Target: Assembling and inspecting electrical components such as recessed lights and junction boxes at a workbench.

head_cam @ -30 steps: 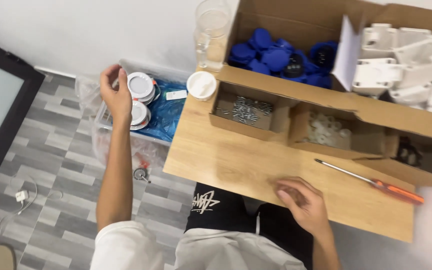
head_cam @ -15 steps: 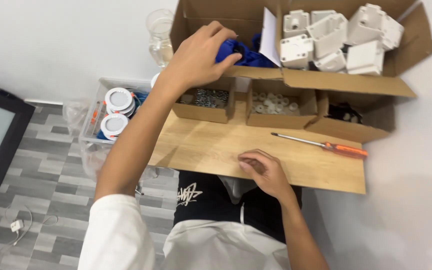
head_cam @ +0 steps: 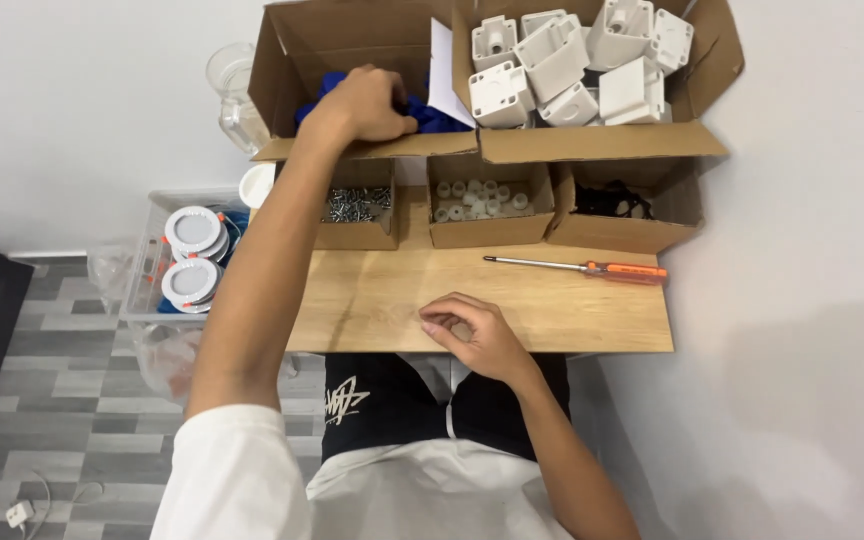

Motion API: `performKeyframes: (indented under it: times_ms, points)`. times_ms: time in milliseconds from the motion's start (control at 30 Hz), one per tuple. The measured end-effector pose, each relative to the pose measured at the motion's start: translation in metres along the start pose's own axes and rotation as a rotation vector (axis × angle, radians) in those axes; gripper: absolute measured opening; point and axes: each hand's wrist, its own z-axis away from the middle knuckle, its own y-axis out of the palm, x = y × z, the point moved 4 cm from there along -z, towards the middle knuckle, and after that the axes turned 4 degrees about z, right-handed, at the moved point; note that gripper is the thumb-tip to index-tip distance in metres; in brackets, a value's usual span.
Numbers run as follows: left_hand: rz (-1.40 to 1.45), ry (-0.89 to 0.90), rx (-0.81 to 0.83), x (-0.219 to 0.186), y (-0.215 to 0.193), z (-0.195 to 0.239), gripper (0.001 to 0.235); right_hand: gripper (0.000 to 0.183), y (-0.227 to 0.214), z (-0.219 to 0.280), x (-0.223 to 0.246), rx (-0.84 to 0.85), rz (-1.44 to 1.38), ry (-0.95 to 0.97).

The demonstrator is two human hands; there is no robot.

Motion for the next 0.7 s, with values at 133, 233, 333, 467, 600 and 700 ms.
performKeyframes:
  times_ms: [133,233,333,467,600,700]
  points:
    - [0.087,0.158,-0.189,0.017,-0.014,0.030,0.045,0.019,-0.001,0.000,0.000,0.007,-0.012,-0.020]
    - [0.213,0.299,-0.367,-0.002,-0.036,0.092,0.039,0.019,-0.002,-0.002,0.001,0.023,-0.036,0.004]
    - [0.277,0.384,-0.497,-0.015,-0.035,0.152,0.036,0.020,-0.003,-0.001,0.000,0.049,-0.031,0.041]
    - [0.616,0.425,-0.567,0.003,0.016,0.205,0.052,0.021,-0.001,-0.002,-0.008,0.064,-0.089,0.073]
    - [0.771,0.429,-0.566,0.015,0.095,0.224,0.066,0.020,-0.004,-0.003,-0.010,0.006,-0.213,0.075]
    - [0.762,0.371,-0.516,0.019,0.146,0.223,0.059,0.021,-0.049,-0.012,0.025,-0.051,-0.107,-0.013]
